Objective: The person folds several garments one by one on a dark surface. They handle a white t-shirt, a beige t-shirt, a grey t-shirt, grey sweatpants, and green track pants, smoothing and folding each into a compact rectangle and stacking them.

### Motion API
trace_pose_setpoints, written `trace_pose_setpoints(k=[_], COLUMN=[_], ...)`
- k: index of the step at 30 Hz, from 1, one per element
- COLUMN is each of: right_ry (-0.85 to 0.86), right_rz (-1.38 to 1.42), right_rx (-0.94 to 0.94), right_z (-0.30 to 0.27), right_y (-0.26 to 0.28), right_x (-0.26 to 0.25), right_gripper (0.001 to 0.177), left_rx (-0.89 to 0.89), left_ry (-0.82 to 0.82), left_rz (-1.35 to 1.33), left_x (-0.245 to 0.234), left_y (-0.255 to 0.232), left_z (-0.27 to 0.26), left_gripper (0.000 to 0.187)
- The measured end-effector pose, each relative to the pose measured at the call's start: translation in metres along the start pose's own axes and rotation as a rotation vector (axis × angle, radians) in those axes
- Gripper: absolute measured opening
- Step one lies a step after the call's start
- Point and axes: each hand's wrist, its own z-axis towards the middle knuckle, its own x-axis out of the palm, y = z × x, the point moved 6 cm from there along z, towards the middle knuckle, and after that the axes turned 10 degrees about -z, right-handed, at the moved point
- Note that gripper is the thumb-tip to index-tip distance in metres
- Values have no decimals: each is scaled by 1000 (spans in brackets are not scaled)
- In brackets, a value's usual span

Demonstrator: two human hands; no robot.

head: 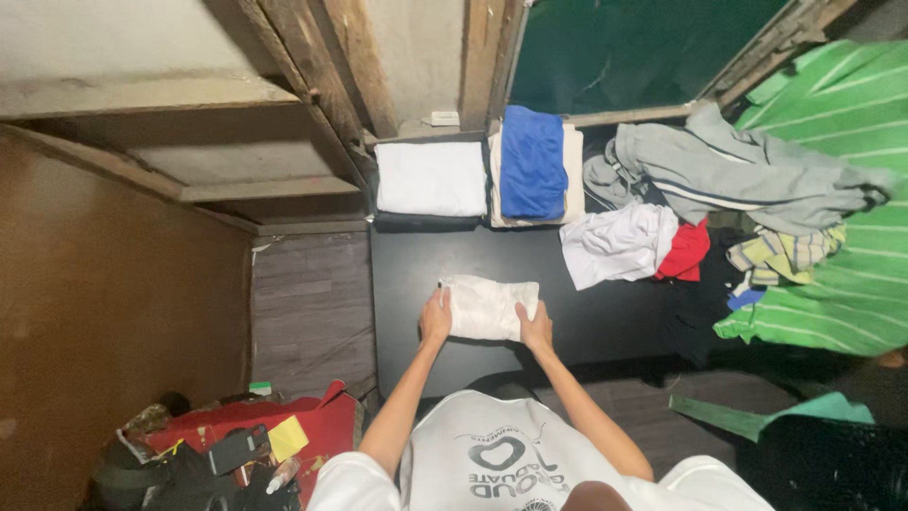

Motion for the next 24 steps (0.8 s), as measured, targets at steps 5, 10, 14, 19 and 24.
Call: trace_pose_setpoints(k=[5, 10, 14, 19, 24], right_ry=[-50, -198, -217, -322, -11], right_rz=[185, 352, 175, 154, 251], right_rx=[-353, -578, -575, -592, -174], right_z=[56, 128, 174, 160, 136], right_y=[100, 217, 251, 191, 93], right_x=[-26, -37, -11, 9, 7], right_gripper=[54, 43, 40, 27, 25], left_rx=[416, 560, 269, 617, 446], left_ry=[-256, -430, -417, -569, -168], left_rz=[-181, -144, -21, 150, 403], left_x=[-97, -163, -161, -120, -78], left_y=[-87, -171, -167, -170, -140], left_z=[63, 149, 195, 193, 226], left_gripper=[39, 38, 43, 60, 106])
